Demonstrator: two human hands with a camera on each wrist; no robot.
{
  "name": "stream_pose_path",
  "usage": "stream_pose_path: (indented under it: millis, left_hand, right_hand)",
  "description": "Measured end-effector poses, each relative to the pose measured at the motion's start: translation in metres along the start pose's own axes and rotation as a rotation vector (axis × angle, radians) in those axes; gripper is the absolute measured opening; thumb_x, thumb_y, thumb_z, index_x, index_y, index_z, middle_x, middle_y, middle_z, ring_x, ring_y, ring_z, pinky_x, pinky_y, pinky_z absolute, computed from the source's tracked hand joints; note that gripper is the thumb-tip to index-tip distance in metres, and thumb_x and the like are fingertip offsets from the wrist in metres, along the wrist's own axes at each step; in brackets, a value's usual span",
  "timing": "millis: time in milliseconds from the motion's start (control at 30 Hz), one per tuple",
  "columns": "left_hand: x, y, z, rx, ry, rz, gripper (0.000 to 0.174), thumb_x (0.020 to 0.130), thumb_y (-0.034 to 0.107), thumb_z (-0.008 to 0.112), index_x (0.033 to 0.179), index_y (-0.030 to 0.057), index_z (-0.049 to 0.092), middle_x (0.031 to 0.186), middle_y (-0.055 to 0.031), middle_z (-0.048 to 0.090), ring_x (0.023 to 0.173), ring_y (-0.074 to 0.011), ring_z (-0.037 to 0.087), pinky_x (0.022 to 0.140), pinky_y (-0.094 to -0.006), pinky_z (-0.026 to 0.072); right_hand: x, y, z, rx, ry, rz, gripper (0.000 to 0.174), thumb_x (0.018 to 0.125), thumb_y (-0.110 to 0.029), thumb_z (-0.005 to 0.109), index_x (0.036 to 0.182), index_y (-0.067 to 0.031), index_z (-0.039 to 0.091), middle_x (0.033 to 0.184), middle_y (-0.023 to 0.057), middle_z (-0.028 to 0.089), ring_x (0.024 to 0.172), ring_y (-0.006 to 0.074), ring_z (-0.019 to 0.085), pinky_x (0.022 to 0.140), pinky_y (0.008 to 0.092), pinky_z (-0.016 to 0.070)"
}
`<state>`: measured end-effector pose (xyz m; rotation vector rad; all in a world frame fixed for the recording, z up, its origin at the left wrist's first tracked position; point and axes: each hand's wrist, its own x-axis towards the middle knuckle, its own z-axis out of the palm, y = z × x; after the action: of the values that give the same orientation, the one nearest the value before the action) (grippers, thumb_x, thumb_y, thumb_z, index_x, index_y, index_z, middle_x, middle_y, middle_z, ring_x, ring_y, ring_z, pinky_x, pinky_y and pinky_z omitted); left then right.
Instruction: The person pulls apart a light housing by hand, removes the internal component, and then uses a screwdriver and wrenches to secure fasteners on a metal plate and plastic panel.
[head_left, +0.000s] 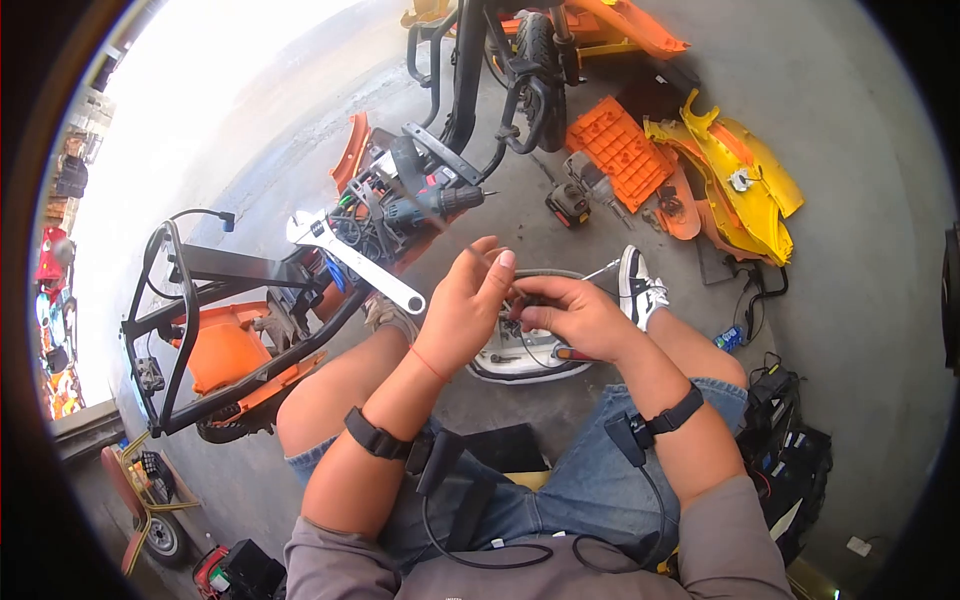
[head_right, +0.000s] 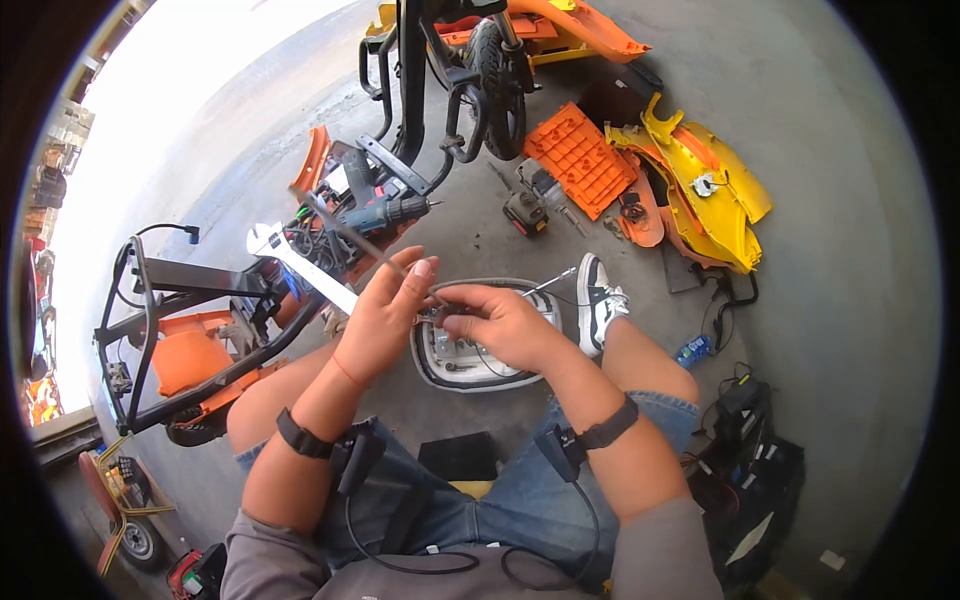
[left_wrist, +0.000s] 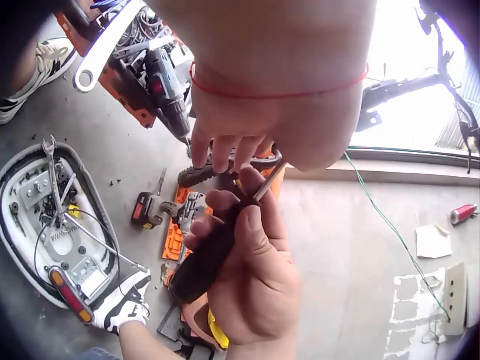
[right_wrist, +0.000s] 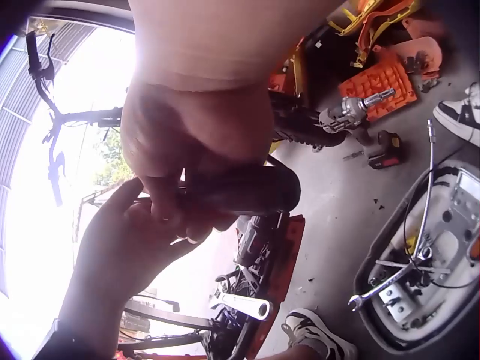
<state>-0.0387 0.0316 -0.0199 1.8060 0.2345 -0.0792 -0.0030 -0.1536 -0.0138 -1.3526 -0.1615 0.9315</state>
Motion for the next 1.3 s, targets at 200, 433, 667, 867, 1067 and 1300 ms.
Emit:
stream_pose_path:
  millis: [200,433,667,867,1067,1300]
  left_hand:
    - [0.003,0.02,-0.018,-0.533,0.158,-0.193,0.032,0.108,0.025,0.038,0.112,-0.0031,0.052,0.1,-0.016,0.069,0.074,-0.0154,0.064,0.07,-0.0268,0.0518]
    - [-0.004,0.034,-0.054,-0.581,0.35,-0.18,0.029,0.106,0.02,0.04,0.119,-0.0005,0.055,0.093,-0.0106,0.068,0.074,-0.0161,0.063,0.072,-0.0264,0.0477]
    - [0.009,0.006,-0.065,-0.896,0.332,-0.413,0.025,0.103,0.015,0.043,0.118,-0.0012,0.055,0.097,-0.0126,0.067,0.084,-0.0215,0.064,0.072,-0.0304,0.0464]
    - [0.013,-0.004,-0.073,-0.892,0.262,-0.462,0.022,0.103,0.018,0.042,0.111,0.0037,0.056,0.097,-0.0113,0.068,0.087,-0.0225,0.067,0.075,-0.0308,0.0464]
    - [0.013,-0.009,-0.069,-0.894,0.261,-0.525,0.022,0.103,0.019,0.042,0.111,0.0045,0.057,0.095,-0.0101,0.069,0.088,-0.0226,0.067,0.076,-0.0308,0.0459]
    - [0.011,-0.009,-0.062,-0.809,0.215,-0.518,0.024,0.103,0.02,0.042,0.112,0.0046,0.058,0.096,-0.0097,0.07,0.088,-0.0218,0.067,0.077,-0.0303,0.0449]
  right_hand:
    - [0.037,0.089,-0.033,-0.041,0.186,0.276,0.037,0.098,-0.027,0.061,0.124,-0.0016,0.061,0.111,0.0075,0.069,0.098,0.0147,0.064,0.086,0.033,0.05]
    - [0.035,0.285,-0.059,-0.892,0.581,0.519,0.03,0.085,-0.021,0.063,0.11,-0.0044,0.068,0.108,0.0172,0.069,0.104,0.0345,0.064,0.092,0.0426,0.0505]
    - [0.082,0.289,-0.018,-1.242,0.511,0.198,0.03,0.082,-0.012,0.067,0.111,-0.0067,0.067,0.109,0.0155,0.062,0.107,0.0344,0.057,0.092,0.0442,0.0477]
    - [0.121,0.299,-0.028,-1.489,0.425,0.303,0.02,0.089,-0.013,0.054,0.102,-0.0043,0.067,0.106,0.0119,0.063,0.108,0.0293,0.058,0.093,0.0414,0.0457]
    - [0.129,0.308,-0.033,-1.54,0.426,0.204,0.018,0.088,-0.015,0.054,0.097,-0.0066,0.067,0.103,0.0106,0.063,0.104,0.0286,0.057,0.09,0.0414,0.0451]
    - [0.122,0.291,-0.029,-1.376,0.568,0.19,0.018,0.076,-0.015,0.07,0.092,-0.0082,0.069,0.103,0.0086,0.062,0.108,0.0279,0.054,0.094,0.04,0.0419]
